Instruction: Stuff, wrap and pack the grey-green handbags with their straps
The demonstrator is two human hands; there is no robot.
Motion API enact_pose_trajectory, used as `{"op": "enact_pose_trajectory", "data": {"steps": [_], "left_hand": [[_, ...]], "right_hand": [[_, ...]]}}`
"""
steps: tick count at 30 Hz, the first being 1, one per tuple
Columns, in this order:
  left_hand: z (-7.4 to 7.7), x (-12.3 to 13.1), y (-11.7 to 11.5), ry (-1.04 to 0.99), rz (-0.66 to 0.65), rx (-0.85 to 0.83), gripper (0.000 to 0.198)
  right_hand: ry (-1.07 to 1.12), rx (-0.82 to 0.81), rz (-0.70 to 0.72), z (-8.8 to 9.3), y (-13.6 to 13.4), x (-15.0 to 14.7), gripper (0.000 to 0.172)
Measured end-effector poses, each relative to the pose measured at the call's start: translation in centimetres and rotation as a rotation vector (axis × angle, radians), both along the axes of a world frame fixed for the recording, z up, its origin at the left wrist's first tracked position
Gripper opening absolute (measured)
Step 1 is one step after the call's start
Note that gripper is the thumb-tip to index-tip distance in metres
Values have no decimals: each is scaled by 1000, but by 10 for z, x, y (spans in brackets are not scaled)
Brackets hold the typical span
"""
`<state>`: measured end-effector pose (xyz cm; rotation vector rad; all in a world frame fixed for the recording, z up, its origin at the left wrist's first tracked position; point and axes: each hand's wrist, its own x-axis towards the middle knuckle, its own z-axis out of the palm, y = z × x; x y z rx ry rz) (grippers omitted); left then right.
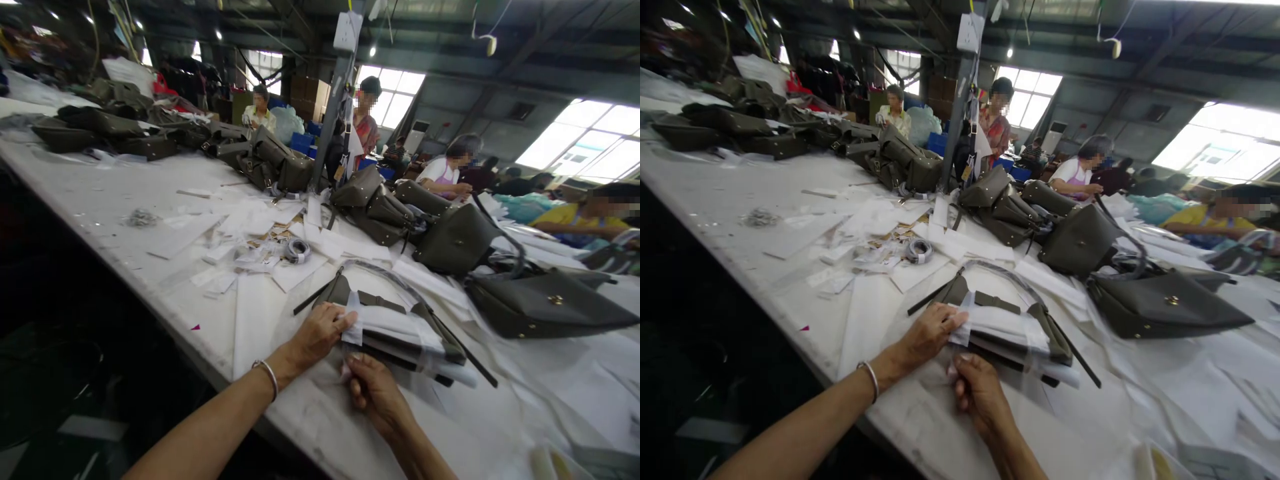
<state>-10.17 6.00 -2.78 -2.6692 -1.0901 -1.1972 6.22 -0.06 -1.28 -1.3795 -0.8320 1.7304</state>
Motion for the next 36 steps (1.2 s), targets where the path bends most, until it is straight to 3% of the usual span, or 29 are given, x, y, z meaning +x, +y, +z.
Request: {"op": "enact_pose_trajectory", "data": {"steps": [4, 7, 10, 13, 14, 15, 17, 19, 20, 22, 25, 28, 32, 36], "left_hand": [[0, 8, -10, 80, -46, 42, 37], [2, 13, -16, 102, -96, 56, 34], [2, 15, -19, 121, -130, 45, 32], [2, 14, -17, 123, -171, -7, 35], [2, 14, -16, 114, -185, -30, 36], [1, 13, -15, 99, -195, -51, 36], [1, 12, -14, 60, -204, -78, 36], [2, 12, -14, 17, -217, -88, 34], [3, 13, -15, -3, -223, -91, 33], [4, 14, -15, -38, -232, -99, 30], [3, 16, -16, -85, -240, -127, 28], [2, 14, -16, -164, -257, -193, 35], [11, 4, -19, -363, -313, -451, 45], [25, -1, -21, -478, -364, -715, 33]], "right_hand": [[62, -68, -63, -1, -18, -1, 54], [42, -74, -9, 3, -43, 0, 49], [-88, -49, 280, 30, -76, 5, 37], [-160, 46, 757, 77, -94, 19, 19], [-187, 114, 813, 91, -92, 25, 17], [-252, 227, 773, 102, -87, 32, 17], [-497, 549, 535, 111, -66, 46, 17], [-810, 923, 303, 104, -40, 54, 19], [-951, 1081, 259, 96, -27, 56, 25], [-1137, 1286, 298, 76, -6, 55, 40], [-1170, 1393, 361, 46, 10, 47, 49], [-1088, 1450, 207, 26, 12, 42, 42], [-975, 1523, 159, 17, 9, 43, 31], [-1008, 1561, 169, 17, 5, 44, 23]]}}
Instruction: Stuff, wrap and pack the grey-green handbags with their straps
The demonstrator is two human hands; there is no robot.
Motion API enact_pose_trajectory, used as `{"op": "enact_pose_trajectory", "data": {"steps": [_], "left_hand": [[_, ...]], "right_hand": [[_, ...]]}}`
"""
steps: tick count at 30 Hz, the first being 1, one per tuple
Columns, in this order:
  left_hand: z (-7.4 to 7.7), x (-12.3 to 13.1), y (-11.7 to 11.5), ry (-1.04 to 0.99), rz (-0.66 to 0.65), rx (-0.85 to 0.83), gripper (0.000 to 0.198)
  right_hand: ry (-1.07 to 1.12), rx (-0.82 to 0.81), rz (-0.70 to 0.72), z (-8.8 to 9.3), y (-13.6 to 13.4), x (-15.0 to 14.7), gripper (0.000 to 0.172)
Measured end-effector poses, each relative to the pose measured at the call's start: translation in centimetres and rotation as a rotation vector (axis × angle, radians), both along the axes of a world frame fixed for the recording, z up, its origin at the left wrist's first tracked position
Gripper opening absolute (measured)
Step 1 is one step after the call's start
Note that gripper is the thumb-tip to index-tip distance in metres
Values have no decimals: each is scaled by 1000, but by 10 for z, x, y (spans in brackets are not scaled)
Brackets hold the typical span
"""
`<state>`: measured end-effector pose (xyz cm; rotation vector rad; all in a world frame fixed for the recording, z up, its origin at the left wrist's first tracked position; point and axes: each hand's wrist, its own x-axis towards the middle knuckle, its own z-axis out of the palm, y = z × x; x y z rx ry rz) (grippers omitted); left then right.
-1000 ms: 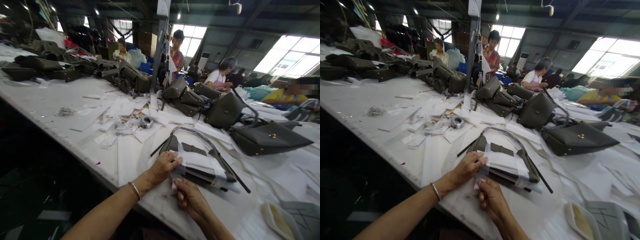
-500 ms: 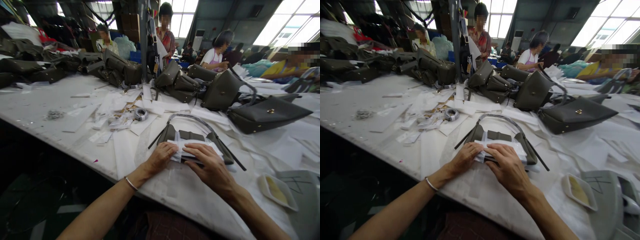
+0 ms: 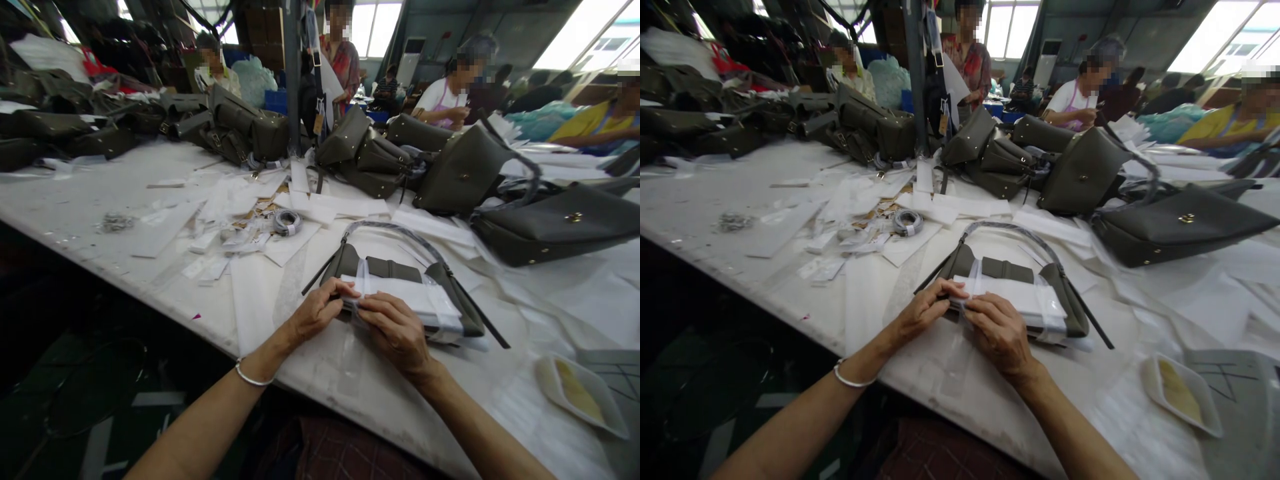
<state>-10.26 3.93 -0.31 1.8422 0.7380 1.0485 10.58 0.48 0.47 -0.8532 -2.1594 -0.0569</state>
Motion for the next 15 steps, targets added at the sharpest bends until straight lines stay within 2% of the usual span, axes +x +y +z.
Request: {"op": "enact_pose_trajectory", "data": {"steps": [4, 6, 8, 12, 15], "left_hand": [[-3, 6, 3, -11, 58, 92, 13], [-6, 9, 5, -20, 79, 127, 11], [-7, 10, 6, -23, 85, 109, 11], [-9, 10, 7, -31, 97, 140, 9], [-14, 12, 8, 1, 118, 222, 6]], "right_hand": [[23, -22, -83, 5, -2, -8, 12], [56, -58, -138, 7, -2, -14, 7], [67, -59, -152, 7, -3, -19, 10], [-22, -21, -73, 5, -5, -18, 8], [-58, -115, 2, 11, -7, -9, 13]]}}
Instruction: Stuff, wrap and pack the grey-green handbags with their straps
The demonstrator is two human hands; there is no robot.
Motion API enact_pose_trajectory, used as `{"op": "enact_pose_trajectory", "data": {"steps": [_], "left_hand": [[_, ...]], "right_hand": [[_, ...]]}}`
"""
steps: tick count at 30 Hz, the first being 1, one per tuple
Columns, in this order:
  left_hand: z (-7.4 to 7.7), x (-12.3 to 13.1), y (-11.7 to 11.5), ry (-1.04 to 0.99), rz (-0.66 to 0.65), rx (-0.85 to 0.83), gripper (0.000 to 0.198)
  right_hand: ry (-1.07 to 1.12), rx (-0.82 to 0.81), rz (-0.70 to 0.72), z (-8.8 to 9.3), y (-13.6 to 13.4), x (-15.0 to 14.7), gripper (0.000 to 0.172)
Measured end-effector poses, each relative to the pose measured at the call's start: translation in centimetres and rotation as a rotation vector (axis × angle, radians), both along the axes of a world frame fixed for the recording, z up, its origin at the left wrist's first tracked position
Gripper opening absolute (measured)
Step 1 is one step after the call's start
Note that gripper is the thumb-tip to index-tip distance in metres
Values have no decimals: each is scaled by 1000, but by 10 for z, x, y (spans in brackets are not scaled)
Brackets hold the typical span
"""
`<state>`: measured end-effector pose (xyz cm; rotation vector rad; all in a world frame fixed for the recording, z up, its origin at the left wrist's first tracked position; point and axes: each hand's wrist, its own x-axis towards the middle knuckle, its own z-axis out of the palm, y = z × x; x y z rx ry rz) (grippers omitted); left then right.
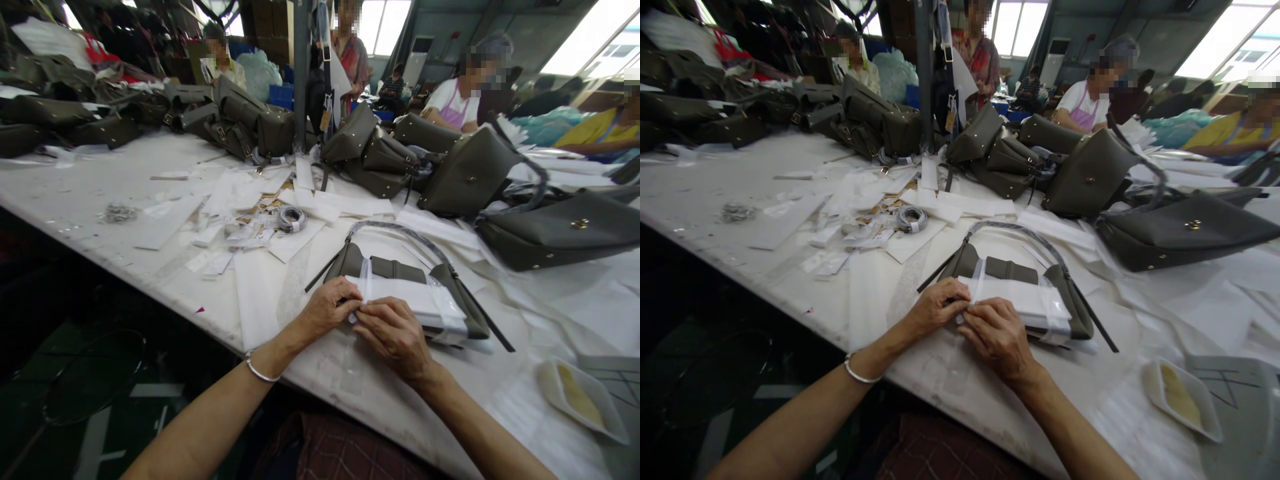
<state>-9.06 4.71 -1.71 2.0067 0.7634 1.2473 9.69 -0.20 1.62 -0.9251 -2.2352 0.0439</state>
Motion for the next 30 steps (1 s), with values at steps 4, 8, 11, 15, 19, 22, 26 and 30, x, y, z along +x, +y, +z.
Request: {"op": "enact_pose_trajectory", "data": {"steps": [4, 8, 11, 15, 19, 22, 26, 30], "left_hand": [[-6, 2, 2, 89, 12, 110, 13], [-8, 0, 2, 150, 13, 176, 14], [-7, -2, 2, 208, -3, 211, 11], [-7, -1, 2, 295, 20, 281, 8], [-7, 4, -1, 350, 144, 435, 8], [-7, 7, -3, 412, 222, 544, 8], [-6, 7, -4, 477, 218, 580, 9], [-4, 5, -4, 479, 196, 583, 7]], "right_hand": [[109, -184, -25, 17, 5, 12, 13], [6, -150, -83, 19, 14, 10, 2], [-153, -104, -123, 12, 17, 4, 5], [-236, 2, -172, 0, 16, 1, 8], [-224, 100, -158, -7, 15, 4, 8], [-165, 132, -95, -5, 7, 10, 19], [-163, -29, 78, 2, -21, 18, 19], [-323, -374, 240, 3, -53, 16, 37]]}}
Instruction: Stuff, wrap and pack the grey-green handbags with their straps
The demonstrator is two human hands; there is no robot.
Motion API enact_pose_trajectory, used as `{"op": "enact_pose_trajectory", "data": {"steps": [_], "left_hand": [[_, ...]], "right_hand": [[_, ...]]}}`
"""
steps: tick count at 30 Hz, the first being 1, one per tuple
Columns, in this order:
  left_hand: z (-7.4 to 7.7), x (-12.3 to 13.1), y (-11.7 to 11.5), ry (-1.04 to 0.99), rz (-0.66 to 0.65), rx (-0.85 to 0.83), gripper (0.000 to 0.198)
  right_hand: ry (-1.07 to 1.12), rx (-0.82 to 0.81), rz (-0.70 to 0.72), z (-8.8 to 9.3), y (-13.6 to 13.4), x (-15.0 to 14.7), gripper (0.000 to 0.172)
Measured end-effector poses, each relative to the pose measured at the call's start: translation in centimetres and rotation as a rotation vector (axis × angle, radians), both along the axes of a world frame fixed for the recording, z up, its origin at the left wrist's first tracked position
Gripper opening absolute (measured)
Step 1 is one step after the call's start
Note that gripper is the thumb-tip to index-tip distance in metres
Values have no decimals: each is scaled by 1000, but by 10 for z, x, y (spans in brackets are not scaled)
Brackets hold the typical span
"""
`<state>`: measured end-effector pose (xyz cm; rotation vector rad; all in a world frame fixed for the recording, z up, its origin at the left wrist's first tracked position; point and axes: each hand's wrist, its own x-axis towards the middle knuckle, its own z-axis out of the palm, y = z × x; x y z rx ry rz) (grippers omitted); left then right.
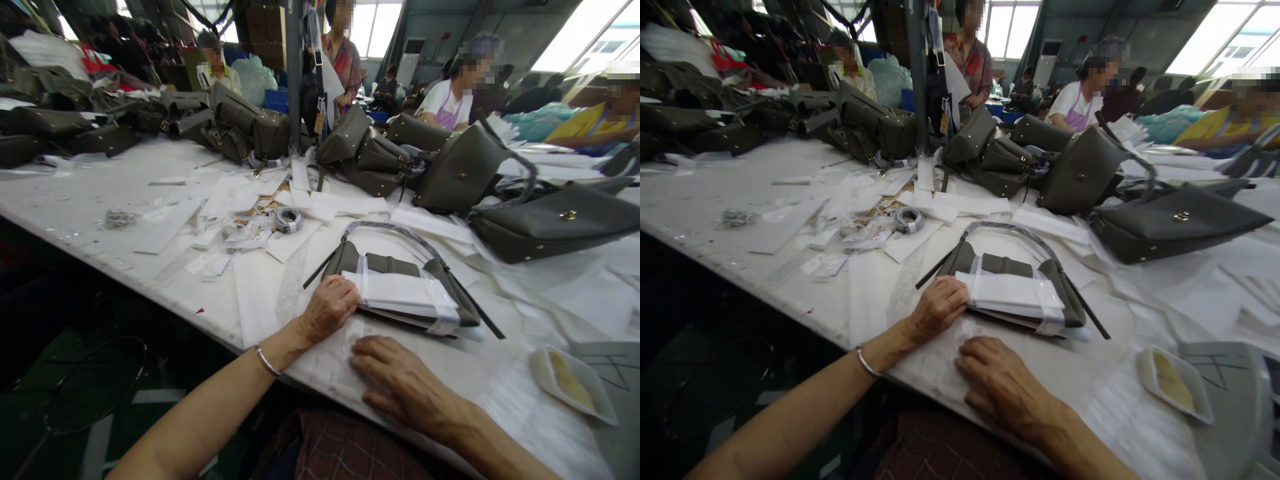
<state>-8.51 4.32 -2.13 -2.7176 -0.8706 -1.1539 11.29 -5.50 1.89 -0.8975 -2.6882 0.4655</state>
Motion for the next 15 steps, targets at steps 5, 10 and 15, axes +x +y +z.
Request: {"op": "enact_pose_trajectory", "data": {"steps": [5, 10, 15], "left_hand": [[0, 0, 0, -13, -6, -8, 5], [0, 1, 0, -20, -7, -15, 6], [-2, 1, -1, -24, 3, -17, 6]], "right_hand": [[-260, 32, -43, -3, -16, -28, 25], [-412, 172, -41, -3, -9, -51, 14], [-248, 188, -142, -18, 6, -50, 9]]}}
